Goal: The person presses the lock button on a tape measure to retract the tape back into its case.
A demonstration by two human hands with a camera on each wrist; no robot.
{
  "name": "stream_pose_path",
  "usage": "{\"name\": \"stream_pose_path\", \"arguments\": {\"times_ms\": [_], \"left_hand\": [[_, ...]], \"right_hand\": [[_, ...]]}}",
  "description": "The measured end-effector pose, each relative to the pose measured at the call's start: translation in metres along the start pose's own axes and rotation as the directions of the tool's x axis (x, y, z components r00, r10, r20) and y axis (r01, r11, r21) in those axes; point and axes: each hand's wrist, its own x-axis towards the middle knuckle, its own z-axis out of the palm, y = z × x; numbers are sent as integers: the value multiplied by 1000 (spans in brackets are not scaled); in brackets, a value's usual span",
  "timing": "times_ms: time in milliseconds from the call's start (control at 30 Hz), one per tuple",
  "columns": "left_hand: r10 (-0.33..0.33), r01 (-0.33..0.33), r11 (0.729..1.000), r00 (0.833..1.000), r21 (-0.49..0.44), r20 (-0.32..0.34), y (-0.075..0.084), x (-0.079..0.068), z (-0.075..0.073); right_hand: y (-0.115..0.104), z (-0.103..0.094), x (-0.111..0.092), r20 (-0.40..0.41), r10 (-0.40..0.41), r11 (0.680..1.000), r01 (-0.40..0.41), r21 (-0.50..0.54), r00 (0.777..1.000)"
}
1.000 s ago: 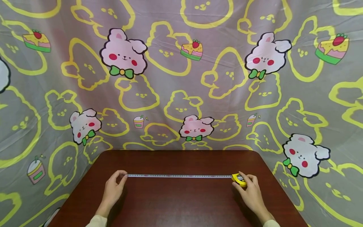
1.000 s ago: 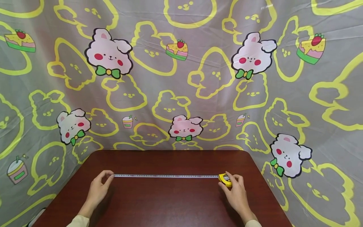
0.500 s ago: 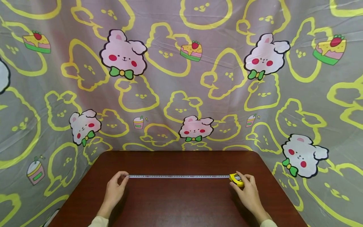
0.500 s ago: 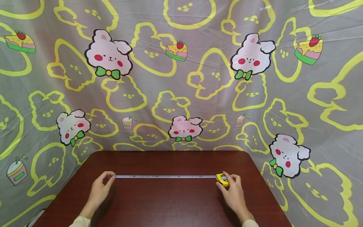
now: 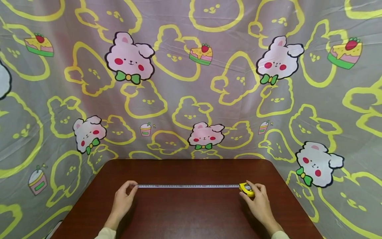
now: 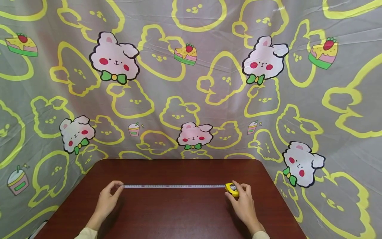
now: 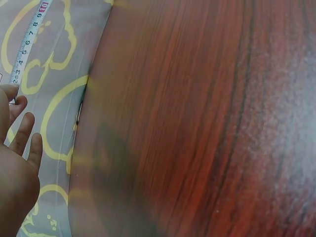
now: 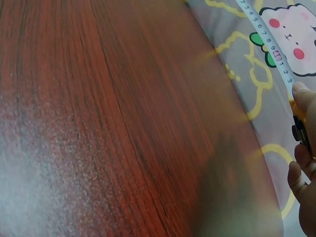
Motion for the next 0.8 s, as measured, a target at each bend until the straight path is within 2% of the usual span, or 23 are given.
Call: {"name": "stream_pose_path", "arguments": {"times_ms": [433, 800], "left_hand": [[25, -25, 1000, 1000, -9, 5, 1, -2, 11], [25, -25, 999, 1000, -27, 11, 4, -4, 14]], "right_hand": [[-4, 6, 1, -8, -11, 1000, 11, -3, 1000], [-7, 11, -1, -14, -10, 1000, 10, 6, 1000]]}}
